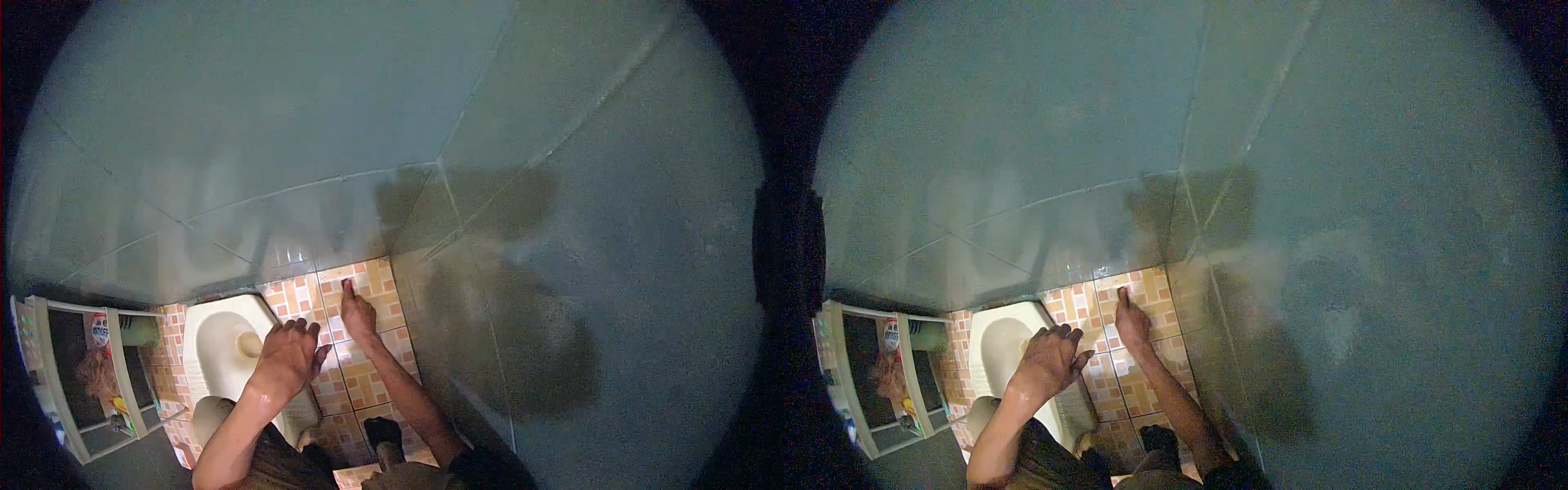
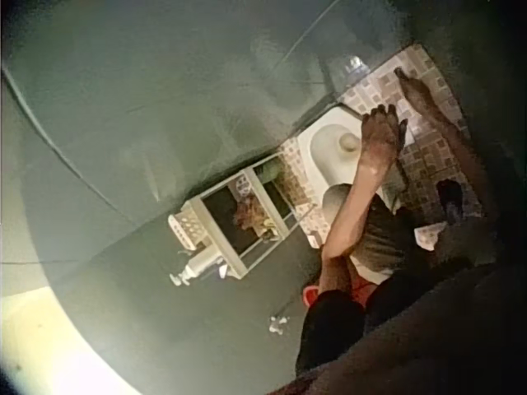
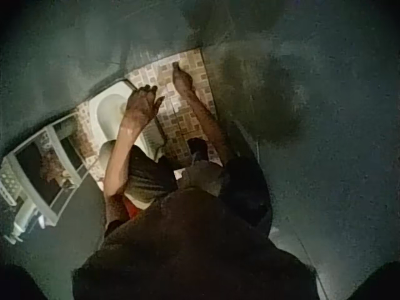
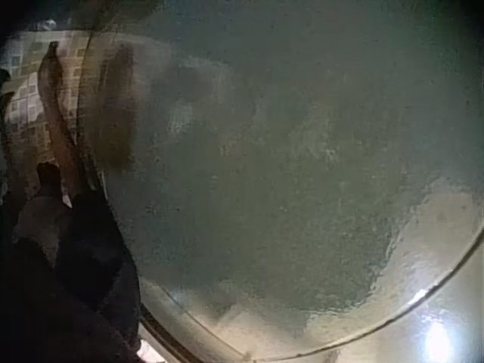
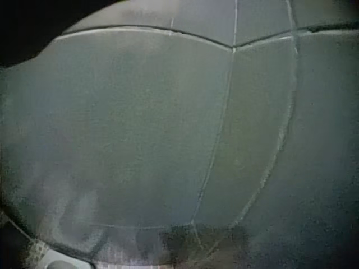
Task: The person pours water from a bucket onto a squat toilet and floor with a scoop, and then scrubs the tiles using a brush.
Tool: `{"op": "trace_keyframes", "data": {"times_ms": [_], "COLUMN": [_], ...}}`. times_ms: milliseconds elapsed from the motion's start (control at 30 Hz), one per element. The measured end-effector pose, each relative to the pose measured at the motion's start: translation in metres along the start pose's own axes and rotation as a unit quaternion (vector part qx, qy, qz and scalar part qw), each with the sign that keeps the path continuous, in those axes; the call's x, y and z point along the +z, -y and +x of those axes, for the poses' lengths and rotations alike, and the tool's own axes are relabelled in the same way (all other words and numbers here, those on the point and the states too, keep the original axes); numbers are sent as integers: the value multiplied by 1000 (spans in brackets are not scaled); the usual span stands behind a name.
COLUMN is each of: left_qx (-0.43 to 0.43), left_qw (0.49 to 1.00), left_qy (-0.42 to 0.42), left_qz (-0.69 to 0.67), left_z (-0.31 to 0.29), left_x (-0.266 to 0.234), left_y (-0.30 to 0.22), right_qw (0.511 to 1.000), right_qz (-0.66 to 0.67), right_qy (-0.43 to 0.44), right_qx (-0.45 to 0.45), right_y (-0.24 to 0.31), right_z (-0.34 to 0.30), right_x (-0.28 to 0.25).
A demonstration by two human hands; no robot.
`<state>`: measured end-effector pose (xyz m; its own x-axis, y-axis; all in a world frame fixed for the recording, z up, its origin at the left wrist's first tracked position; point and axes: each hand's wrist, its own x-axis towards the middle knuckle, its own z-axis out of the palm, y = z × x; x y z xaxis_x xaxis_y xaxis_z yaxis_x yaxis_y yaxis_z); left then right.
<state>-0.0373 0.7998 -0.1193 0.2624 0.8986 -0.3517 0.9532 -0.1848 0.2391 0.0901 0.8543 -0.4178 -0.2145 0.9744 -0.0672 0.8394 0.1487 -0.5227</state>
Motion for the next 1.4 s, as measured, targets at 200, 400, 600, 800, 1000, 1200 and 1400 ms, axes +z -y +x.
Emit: {"op": "trace_keyframes", "data": {"times_ms": [200,400,600,800,1000,1200,1400], "left_qx": [13,-5,-7,-7,-8,6,-3], "left_qw": [1000,1000,1000,1000,1000,1000,1000], "left_qy": [5,26,18,17,27,30,28], "left_qz": [-7,3,1,4,4,-3,5], "left_z": [3,-1,1,1,1,7,3], "left_x": [1,0,0,1,-3,1,6], "left_y": [-9,-2,-4,-2,-2,-4,4], "right_qw": [996,999,992,987,990,995,964], "right_qz": [41,-12,-41,-42,-50,-47,148], "right_qy": [35,-3,-71,-75,-75,-53,141], "right_qx": [-68,-43,96,138,110,70,167], "right_y": [13,2,-44,-44,-45,-36,35], "right_z": [-26,2,37,51,46,34,33], "right_x": [12,-3,-26,-28,-30,-17,-14]}}
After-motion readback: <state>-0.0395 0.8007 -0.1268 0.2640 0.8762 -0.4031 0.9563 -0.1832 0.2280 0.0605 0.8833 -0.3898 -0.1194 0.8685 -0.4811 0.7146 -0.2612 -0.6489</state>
